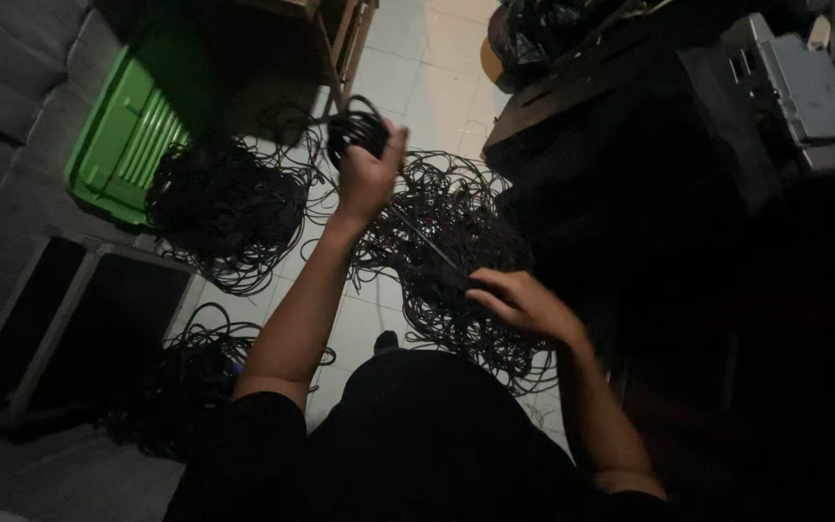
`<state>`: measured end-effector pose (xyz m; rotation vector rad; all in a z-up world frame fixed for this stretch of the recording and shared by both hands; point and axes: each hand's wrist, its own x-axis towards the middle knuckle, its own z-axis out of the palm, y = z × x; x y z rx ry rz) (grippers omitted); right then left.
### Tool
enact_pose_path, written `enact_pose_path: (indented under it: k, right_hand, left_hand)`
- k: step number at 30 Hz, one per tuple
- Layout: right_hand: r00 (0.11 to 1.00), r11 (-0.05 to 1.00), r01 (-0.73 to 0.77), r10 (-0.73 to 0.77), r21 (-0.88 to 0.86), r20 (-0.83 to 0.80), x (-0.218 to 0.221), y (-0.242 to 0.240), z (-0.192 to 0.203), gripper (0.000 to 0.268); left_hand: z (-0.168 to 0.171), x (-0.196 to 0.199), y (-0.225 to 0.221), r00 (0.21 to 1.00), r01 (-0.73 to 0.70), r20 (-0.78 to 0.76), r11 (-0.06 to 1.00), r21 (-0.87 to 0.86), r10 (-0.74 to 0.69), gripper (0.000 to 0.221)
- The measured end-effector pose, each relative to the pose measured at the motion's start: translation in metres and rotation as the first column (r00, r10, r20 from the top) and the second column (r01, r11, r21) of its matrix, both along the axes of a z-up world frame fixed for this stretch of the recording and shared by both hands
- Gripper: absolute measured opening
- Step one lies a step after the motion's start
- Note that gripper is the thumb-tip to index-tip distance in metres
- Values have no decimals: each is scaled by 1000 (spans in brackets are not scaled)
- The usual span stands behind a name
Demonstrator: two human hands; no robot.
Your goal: The person untangles and coils long black cables by hand, placing the completed coils into a white plastic bin.
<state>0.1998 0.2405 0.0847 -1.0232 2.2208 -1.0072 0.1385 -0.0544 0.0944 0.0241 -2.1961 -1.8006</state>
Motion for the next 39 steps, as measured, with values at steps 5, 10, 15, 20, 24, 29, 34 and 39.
enact_pose_path:
  k: [5,10,15,20,24,29,34,39]
  right_hand:
    - [914,980,131,-179,-151,-364,-13,21,58,21]
    - [873,932,288,-350,-219,-341,-56,34,50,20]
    - [977,932,178,-206,-314,-58,-94,23,-51,15]
    - [922,964,249,-207,-94,326,-72,-13,-139,21]
    - [946,991,119,-130,56,298,-56,-26,-132,30]
    - [981,993,104,-94,-54,171,-50,-14,-72,24]
    - [987,999,0,-8,-49,-163,-49,3,10,21]
    - [922,981,176,-193,-79,-335,-59,26,67,19]
  left_hand:
    - [-37,4,21,836,439,530,751,-493,-141,68]
    - [-61,27,51,494,821,478,571,19,-726,55]
    - [-29,59,62,291,795,179,342,501,-940,44]
    - [13,49,53,579,655,-21,450,607,-815,49]
    - [22,22,29,839,540,-281,644,542,-466,54]
    - [9,-32,-12,935,167,-345,962,217,-85,50]
    - [-6,-48,-22,981,82,189,961,-266,-32,54]
    - [-5,-37,9,766,549,582,750,-369,-275,59]
